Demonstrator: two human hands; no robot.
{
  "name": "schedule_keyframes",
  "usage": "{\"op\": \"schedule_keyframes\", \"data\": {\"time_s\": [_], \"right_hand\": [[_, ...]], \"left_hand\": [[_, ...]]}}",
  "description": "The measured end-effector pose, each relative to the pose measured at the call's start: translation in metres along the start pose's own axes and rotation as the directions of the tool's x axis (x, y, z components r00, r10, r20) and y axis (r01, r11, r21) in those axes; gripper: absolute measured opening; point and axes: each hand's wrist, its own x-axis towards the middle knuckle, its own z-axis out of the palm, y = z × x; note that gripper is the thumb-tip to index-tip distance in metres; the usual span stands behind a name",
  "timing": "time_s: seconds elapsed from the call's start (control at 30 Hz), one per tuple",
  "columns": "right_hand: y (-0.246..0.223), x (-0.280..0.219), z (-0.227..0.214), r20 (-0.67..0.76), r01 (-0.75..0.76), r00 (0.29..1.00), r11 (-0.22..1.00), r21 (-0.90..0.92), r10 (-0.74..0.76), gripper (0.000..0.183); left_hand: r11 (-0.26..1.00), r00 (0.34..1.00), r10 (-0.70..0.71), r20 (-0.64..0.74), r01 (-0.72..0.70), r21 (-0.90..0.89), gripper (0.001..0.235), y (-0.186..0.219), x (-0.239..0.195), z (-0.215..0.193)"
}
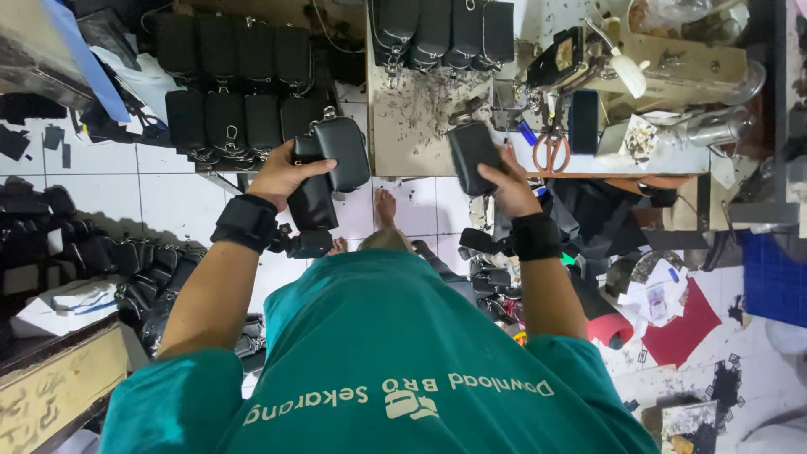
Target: The person repeatedly picks up small black pouches from a pile on the floor and places them onto a wooden workbench. They arrange the pouches in neat rows, handling them one or two at a time and occasionally adjusting their positions.
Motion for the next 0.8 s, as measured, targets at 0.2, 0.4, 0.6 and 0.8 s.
{"op": "schedule_keyframes", "data": {"time_s": [0.2, 0.4, 0.6, 0.8], "right_hand": [[0.011, -0.032, 0.025, -0.395, 0.141, 0.917, 0.964, 0.224, -0.042, 0.037], [0.070, -0.032, -0.011, -0.496, 0.134, 0.868, 0.949, 0.287, 0.028, 0.030], [0.074, -0.043, -0.005, -0.566, 0.177, 0.824, 0.941, 0.287, 0.018, 0.025], [0.055, -0.050, 0.012, -0.587, 0.184, 0.809, 0.947, 0.263, 0.006, 0.022]], "left_hand": [[1.000, 1.000, -0.001, -0.008, 0.001, 0.011, 0.062, -0.009, -0.006, -0.008], [1.000, 1.000, -0.001, -0.008, 0.001, -0.009, 0.061, -0.009, -0.020, -0.011], [1.000, 1.000, 0.017, -0.004, -0.017, 0.002, 0.061, -0.013, -0.022, -0.011], [1.000, 1.000, 0.002, -0.008, -0.002, 0.021, 0.060, -0.015, -0.020, -0.014]]}}
